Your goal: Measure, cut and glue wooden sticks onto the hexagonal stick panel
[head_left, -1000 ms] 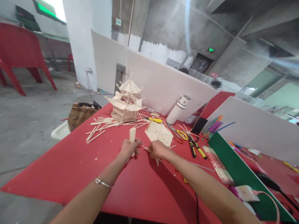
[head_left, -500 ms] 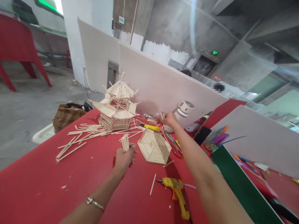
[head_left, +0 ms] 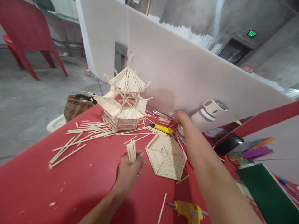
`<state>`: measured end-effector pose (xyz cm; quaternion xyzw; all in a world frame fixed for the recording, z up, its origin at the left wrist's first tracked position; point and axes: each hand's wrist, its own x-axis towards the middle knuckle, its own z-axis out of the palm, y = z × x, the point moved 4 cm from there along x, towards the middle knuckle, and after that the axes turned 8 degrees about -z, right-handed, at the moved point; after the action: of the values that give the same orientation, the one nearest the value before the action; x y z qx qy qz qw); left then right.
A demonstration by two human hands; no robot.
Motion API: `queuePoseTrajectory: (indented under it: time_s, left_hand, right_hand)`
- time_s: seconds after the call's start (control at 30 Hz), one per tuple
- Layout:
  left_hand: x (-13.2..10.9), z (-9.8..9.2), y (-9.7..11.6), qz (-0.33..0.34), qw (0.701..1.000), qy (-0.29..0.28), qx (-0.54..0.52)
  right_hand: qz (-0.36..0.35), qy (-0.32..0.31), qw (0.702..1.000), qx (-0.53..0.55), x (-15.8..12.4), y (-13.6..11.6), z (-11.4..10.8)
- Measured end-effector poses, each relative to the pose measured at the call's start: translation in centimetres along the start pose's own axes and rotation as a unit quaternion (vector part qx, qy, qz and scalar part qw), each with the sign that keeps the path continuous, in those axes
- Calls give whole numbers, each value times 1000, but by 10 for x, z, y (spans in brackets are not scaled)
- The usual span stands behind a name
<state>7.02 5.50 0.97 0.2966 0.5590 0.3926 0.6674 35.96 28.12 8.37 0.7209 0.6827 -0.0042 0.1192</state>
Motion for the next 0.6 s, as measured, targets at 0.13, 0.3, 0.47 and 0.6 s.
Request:
queuePoseTrajectory:
  time_s: [0.13, 0.3, 0.47, 0.6]
  left_hand:
    - [2, 1, -2, 12, 1000, 0, 0]
    - [5, 2, -3, 20, 1000, -2, 9]
    - [6, 9, -3, 41, 998, -29, 28]
    - [5, 13, -3, 42, 998, -39, 30]
  right_hand:
    - [-38, -12, 999, 24, -2, -18, 7]
    - [-67, 32, 995, 67, -26, -18, -10]
    - [-78, 92, 990, 68, -104, -8, -32]
    - [-284, -59, 945, 152, -215, -62, -23]
